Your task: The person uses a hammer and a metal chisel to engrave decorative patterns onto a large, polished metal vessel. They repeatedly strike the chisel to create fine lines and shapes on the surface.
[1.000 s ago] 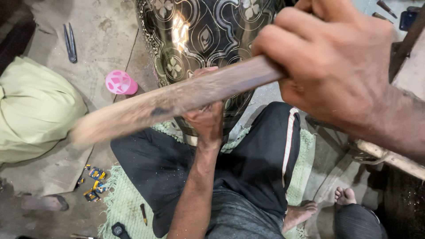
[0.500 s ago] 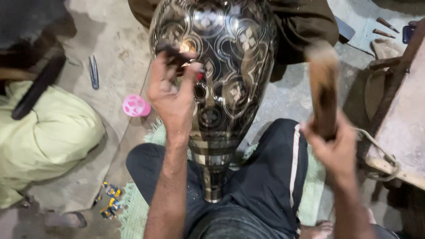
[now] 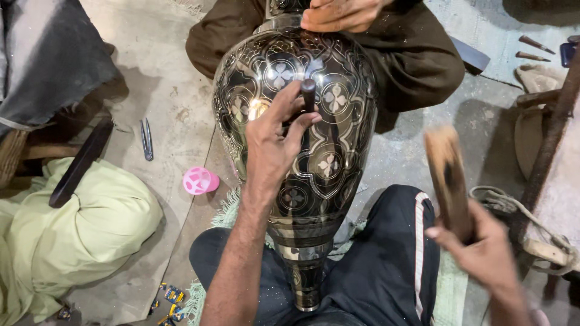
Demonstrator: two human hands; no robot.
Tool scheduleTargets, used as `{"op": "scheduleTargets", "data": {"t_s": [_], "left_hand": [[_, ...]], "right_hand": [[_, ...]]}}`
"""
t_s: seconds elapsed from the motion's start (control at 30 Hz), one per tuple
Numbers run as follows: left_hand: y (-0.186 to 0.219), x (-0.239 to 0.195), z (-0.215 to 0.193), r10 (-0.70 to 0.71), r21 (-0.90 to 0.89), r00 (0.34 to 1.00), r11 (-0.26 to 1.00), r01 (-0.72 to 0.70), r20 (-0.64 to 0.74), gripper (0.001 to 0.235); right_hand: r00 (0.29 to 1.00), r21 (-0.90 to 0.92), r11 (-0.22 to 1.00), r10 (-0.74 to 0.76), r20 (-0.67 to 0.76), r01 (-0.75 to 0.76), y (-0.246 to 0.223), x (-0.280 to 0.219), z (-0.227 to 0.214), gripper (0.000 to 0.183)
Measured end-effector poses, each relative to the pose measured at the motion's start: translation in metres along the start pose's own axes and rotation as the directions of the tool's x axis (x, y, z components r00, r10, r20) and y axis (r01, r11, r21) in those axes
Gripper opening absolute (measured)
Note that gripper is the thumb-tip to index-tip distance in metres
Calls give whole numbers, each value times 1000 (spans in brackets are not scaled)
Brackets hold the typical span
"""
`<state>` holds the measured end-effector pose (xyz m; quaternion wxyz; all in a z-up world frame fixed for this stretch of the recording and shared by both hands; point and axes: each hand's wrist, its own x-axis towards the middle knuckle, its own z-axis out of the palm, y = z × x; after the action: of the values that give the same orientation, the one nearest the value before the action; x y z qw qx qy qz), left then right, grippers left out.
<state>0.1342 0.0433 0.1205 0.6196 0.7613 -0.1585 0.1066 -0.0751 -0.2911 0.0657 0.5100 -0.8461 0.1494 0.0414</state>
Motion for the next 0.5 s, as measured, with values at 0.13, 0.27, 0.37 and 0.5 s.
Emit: {"op": "scheduleTargets", "data": {"t_s": [0.13,0.27,0.37,0.5], "left_hand": [[1,2,2,8,-73,1000,997,-8,9,52],[1,1,3,-15,-71,1000,997,16,14,52],[0,0,4,-32,-132,999,991,36,32,52],[-4,-3,6,-8,35,1000,999,8,22,61]], "right_hand": [[999,-305,952,29,37,-16,-80,35,-33,32],[990,-512,858,28,137,46,-148,75,-54,32],[952,-314,901,-267,147,301,-185,103,-48,31],[912,-813,460,-357,200,358,-226,119,-33,32]]}}
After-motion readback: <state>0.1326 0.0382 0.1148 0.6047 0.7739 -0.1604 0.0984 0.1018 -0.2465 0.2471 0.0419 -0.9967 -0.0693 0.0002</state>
